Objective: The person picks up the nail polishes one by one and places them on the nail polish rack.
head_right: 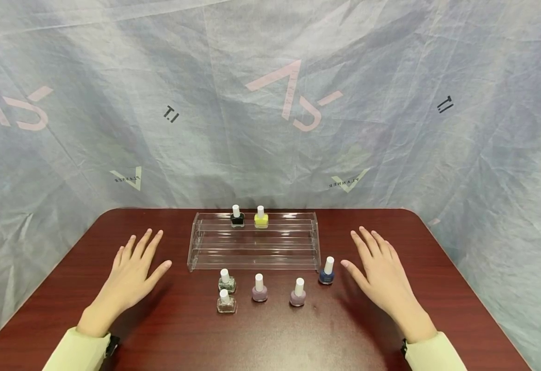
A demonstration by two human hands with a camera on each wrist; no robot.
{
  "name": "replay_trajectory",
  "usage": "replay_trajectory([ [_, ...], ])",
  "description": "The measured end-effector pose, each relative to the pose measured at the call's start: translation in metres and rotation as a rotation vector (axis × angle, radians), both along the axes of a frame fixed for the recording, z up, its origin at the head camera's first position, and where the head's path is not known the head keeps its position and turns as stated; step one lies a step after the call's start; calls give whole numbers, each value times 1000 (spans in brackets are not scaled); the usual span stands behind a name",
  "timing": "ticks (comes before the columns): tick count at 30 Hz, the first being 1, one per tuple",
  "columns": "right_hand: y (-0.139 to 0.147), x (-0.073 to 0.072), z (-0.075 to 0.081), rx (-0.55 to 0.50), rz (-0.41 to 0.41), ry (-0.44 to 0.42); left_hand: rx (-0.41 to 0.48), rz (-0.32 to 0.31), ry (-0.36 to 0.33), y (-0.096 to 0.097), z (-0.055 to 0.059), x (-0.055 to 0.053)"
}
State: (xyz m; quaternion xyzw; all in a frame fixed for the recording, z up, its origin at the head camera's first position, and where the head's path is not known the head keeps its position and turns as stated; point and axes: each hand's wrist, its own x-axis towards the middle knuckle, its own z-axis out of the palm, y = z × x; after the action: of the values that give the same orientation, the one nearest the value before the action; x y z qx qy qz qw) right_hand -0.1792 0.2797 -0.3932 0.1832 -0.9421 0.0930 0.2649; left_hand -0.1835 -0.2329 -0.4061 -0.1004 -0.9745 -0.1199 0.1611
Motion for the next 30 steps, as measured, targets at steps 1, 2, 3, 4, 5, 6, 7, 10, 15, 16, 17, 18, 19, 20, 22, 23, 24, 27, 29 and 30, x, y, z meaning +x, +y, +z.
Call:
replay_trajectory([
  [1, -1, -1, 0, 3, 6, 7, -2, -1, 2, 1, 0, -1],
  [2, -2, -1, -1, 5, 10, 14, -6, -3, 2, 1, 0, -1],
  [3, -3, -1, -1, 7, 15, 21, -7, -6, 3, 2, 0, -2],
  [4, -4, -1, -1, 7, 21, 28, -8, -9, 2, 3, -1, -2],
  [5, -5, -2, -1, 7, 25, 34, -9, -11, 2, 3, -1, -3],
  [6, -7, -2, -1, 6, 30, 40, -9, -14, 3, 4, -1, -3],
  [7, -8, -2, -1, 7, 35, 45, -11, -16, 3, 5, -1, -4],
  [10, -11, -2, -2, 12, 46, 54, -14, -27, 2, 7, -1, -5],
  [15, -16, -4, -3, 31, 63, 66, -21, -46, 17, 10, -2, -8],
  [16, -16, -4, -3, 35, 67, 69, -22, -50, 21, 11, -3, -9],
  [17, -17, -4, -4, 39, 72, 74, -25, -53, 25, 11, -4, -10],
  [18, -18, -4, -4, 43, 78, 80, -25, -57, 28, 12, -5, -10],
  [19, -18, -4, -5, 48, 83, 88, -26, -62, 31, 12, -5, -11],
  [20, -19, -5, -6, 52, 91, 95, -26, -68, 31, 13, -6, -11],
  [22, -20, -6, -7, 58, 105, 110, -26, -81, 30, 15, -6, -12],
  [23, -21, -6, -7, 62, 113, 119, -25, -88, 31, 15, -7, -13],
  [24, -21, -6, -7, 65, 121, 127, -24, -94, 29, 16, -7, -13],
  [27, -23, -8, -8, 80, 140, 145, -31, -108, 28, 18, -8, -14],
  [29, -24, -8, -9, 89, 152, 158, -37, -113, 28, 19, -9, -15],
  [30, -24, -8, -9, 92, 157, 162, -40, -115, 28, 20, -9, -15],
])
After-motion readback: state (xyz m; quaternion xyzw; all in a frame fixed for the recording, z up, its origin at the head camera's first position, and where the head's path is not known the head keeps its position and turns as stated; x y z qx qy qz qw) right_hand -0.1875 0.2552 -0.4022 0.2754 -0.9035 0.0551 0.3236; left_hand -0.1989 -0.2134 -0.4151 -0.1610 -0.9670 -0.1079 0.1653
